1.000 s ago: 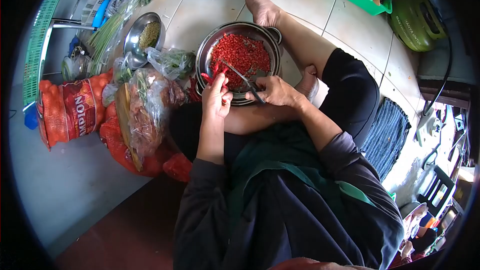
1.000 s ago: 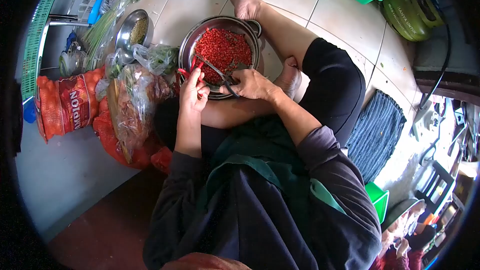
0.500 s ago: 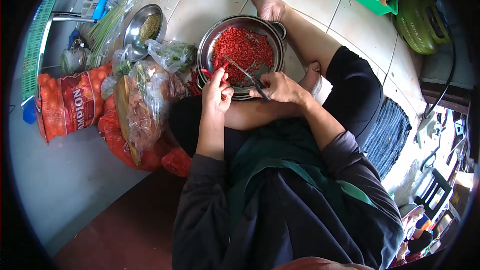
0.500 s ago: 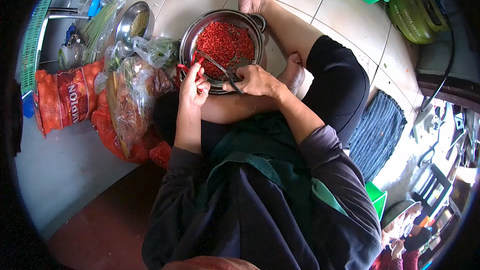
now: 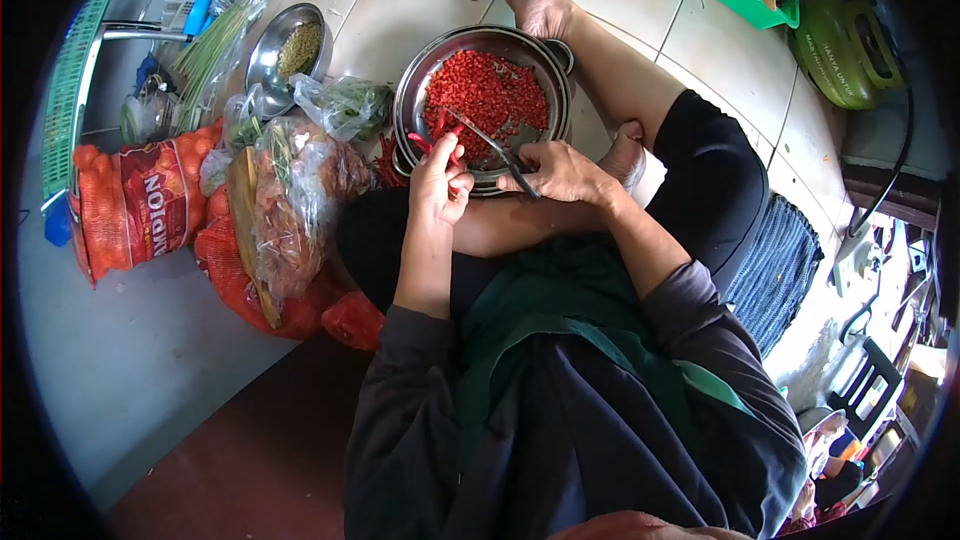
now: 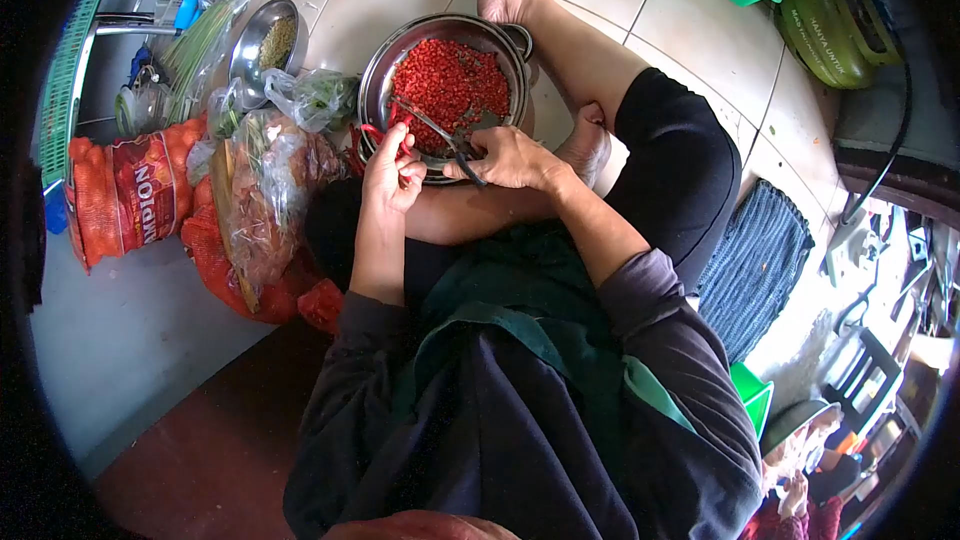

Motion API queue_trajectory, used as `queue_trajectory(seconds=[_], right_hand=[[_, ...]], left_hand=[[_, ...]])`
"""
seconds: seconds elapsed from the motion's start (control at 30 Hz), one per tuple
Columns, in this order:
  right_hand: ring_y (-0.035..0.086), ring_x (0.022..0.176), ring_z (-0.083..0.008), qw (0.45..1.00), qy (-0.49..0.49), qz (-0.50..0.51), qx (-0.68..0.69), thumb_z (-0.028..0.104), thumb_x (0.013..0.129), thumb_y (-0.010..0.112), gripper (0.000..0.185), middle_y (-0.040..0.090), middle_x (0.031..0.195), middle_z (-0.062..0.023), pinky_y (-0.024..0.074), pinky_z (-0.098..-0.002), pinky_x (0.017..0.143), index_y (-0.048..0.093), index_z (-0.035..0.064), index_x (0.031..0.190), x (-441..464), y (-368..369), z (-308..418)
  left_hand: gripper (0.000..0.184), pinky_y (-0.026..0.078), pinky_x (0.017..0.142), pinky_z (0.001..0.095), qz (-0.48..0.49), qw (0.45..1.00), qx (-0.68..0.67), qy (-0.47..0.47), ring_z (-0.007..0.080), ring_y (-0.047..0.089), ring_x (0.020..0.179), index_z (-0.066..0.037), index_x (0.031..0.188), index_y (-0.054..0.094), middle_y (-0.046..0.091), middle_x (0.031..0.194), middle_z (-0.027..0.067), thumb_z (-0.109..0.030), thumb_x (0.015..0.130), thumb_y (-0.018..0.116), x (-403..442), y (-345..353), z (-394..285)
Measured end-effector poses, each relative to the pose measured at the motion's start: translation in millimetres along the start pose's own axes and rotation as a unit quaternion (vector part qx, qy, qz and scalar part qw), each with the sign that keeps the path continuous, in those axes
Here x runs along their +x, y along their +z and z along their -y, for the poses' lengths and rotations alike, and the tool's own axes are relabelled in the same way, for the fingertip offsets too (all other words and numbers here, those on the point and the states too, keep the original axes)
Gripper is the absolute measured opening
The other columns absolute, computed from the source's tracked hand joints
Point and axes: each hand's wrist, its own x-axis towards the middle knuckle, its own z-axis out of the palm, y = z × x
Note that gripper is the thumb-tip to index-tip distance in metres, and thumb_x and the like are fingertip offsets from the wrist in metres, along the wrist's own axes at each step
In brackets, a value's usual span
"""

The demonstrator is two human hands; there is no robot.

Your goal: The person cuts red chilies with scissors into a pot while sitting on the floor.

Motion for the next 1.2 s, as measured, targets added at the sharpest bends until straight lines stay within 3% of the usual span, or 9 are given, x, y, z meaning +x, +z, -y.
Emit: queue_trajectory(seconds=[0.27, 0.57, 0.67, 0.77, 0.87, 0.97, 1.2], right_hand=[[0.056, 0.062, -0.0297, 0.999, -0.032, -0.032, -0.005, 0.056, 0.074, 0.069, 0.059, 0.057, 0.065, -0.0195, 0.0433, -0.0414, 0.063, 0.061, -0.0034, 0.073, 3.1, 1.1, -12.1], [0.059, 0.065, -0.0284, 1.000, 0.010, 0.006, -0.017, 0.056, 0.074, 0.068, 0.060, 0.058, 0.065, -0.0194, 0.0450, -0.0394, 0.064, 0.062, -0.0033, 0.076, 3.4, 0.5, -10.7], [0.056, 0.061, -0.0182, 1.000, -0.011, 0.004, -0.014, 0.054, 0.076, 0.069, 0.054, 0.060, 0.063, -0.0100, 0.0435, -0.0356, 0.059, 0.063, -0.0001, 0.076, 5.6, 3.4, -14.0], [0.056, 0.060, -0.0183, 0.999, -0.031, -0.014, -0.027, 0.053, 0.076, 0.069, 0.055, 0.059, 0.062, -0.0102, 0.0434, -0.0359, 0.059, 0.062, -0.0007, 0.075, 5.3, 2.5, -12.3], [0.055, 0.059, -0.0189, 0.999, -0.029, -0.015, -0.021, 0.053, 0.075, 0.069, 0.056, 0.058, 0.062, -0.0117, 0.0430, -0.0362, 0.058, 0.061, -0.0015, 0.073, 5.1, 1.0, -14.6], [0.059, 0.065, -0.0315, 0.999, -0.021, -0.017, -0.022, 0.057, 0.073, 0.069, 0.061, 0.058, 0.065, -0.0197, 0.0445, -0.0407, 0.065, 0.062, -0.0034, 0.075, 0.8, -2.9, -9.0], [0.059, 0.066, -0.0314, 0.999, -0.041, -0.023, -0.021, 0.052, 0.075, 0.069, 0.056, 0.059, 0.068, -0.0207, 0.0444, -0.0405, 0.065, 0.062, -0.0034, 0.075, -1.3, -3.2, -8.9]], left_hand=[[0.008, 0.030, 0.039, 0.0160, 0.002, 1.000, -0.006, -0.007, 0.0018, 0.037, 0.044, -0.013, 0.087, 0.061, 0.060, 0.070, -0.0024, -0.019, 0.086, 0.065, 3.0, -4.2, -1.8], [0.007, 0.030, 0.039, 0.0157, -0.001, 1.000, -0.012, -0.017, 0.0020, 0.039, 0.044, -0.013, 0.086, 0.061, 0.060, 0.069, -0.0022, -0.019, 0.087, 0.065, 5.2, -8.6, -4.2], [0.007, 0.030, 0.039, 0.0158, 0.000, 1.000, 0.003, -0.021, 0.0021, 0.038, 0.044, -0.012, 0.086, 0.062, 0.060, 0.069, -0.0020, -0.018, 0.087, 0.065, 1.7, -3.8, -2.8], [0.006, 0.030, 0.039, 0.0159, 0.008, 1.000, 0.005, -0.024, 0.0022, 0.039, 0.043, -0.012, 0.086, 0.062, 0.060, 0.069, -0.0019, -0.018, 0.087, 0.065, 1.0, -1.3, -1.3], [0.006, 0.031, 0.038, 0.0160, 0.005, 1.000, 0.006, -0.021, 0.0025, 0.039, 0.042, -0.012, 0.085, 0.062, 0.060, 0.068, -0.0019, -0.018, 0.087, 0.064, 1.9, -1.0, -1.9], [0.007, 0.031, 0.038, 0.0160, 0.005, 1.000, 0.006, -0.027, 0.0025, 0.039, 0.042, -0.012, 0.084, 0.062, 0.059, 0.066, -0.0015, -0.018, 0.087, 0.064, 3.5, -2.3, -3.3], [0.008, 0.031, 0.038, 0.0160, 0.021, 0.999, -0.009, -0.031, 0.0024, 0.040, 0.042, -0.011, 0.083, 0.062, 0.060, 0.064, -0.0008, -0.018, 0.087, 0.064, 5.0, -6.8, -5.8]])
